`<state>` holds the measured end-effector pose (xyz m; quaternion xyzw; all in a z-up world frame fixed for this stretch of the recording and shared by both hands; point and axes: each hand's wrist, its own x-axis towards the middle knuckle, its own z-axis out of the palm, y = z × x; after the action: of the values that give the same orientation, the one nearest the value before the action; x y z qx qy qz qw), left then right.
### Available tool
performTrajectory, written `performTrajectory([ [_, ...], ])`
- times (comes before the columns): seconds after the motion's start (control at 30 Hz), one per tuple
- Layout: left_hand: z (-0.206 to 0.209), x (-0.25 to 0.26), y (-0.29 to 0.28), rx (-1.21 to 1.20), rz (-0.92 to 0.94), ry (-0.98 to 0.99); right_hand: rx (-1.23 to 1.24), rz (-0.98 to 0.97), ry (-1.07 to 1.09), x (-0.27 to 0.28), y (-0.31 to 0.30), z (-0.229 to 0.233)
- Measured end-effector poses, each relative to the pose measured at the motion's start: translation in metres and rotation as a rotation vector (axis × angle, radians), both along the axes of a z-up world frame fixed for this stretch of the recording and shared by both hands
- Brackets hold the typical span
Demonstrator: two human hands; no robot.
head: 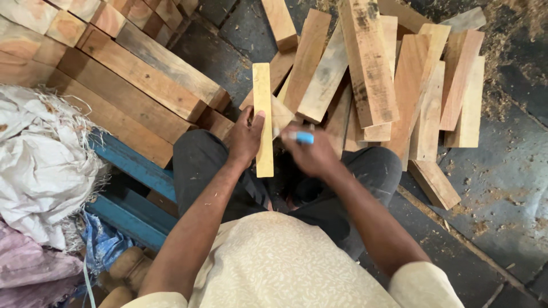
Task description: The person sits cross-legged on the floor and repeatedly picks up rectangular wooden planks from a pile. Using a blue marker, they draw lines on the surface of each plank before placing it onto a stack. The person handles the planks one at a time, marking them and stacking them in an organized manner.
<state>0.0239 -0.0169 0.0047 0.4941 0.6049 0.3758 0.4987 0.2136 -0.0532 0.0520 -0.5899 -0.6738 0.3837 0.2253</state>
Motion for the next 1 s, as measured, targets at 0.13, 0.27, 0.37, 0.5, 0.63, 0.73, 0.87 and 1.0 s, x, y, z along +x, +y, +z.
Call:
performTrajectory([
  [0.13, -0.005, 0.001, 0.000, 0.027, -0.001, 0.100, -0.101, 0.230, -0.074, 0.004, -0.049, -0.025],
  [0.27, -0.015, -0.003, 0.002, 0.058, -0.017, 0.031, 0.040, -0.295, 0.080, -0.002, -0.045, -0.051],
  [0.37, -0.021, -0.017, 0.001, -0.057, 0.095, -0.050, 0.292, -0.295, -0.084, -0.018, -0.021, -0.040],
  [0.5, -0.030, -0.064, 0.006, 0.006, 0.230, -0.255, 0.284, -0.115, -0.401, -0.061, 0.024, -0.036],
  [0.63, -0.004, -0.101, -0.002, 0.069, 0.282, -0.208, 0.109, -0.111, -0.569, -0.081, 0.072, -0.048],
  [0.73, 0.011, -0.117, -0.025, 0.034, 0.337, -0.216, -0.035, -0.144, -0.469, -0.066, 0.088, -0.041],
  [0.87, -0.004, -0.141, -0.033, -0.042, 0.385, -0.328, 0.061, -0.371, -0.375, 0.029, 0.084, 0.006],
  [1.0, -0.038, -0.146, -0.031, -0.026, 0.413, -0.401, 0.335, -0.728, 0.152, 0.148, 0.040, 0.084],
])
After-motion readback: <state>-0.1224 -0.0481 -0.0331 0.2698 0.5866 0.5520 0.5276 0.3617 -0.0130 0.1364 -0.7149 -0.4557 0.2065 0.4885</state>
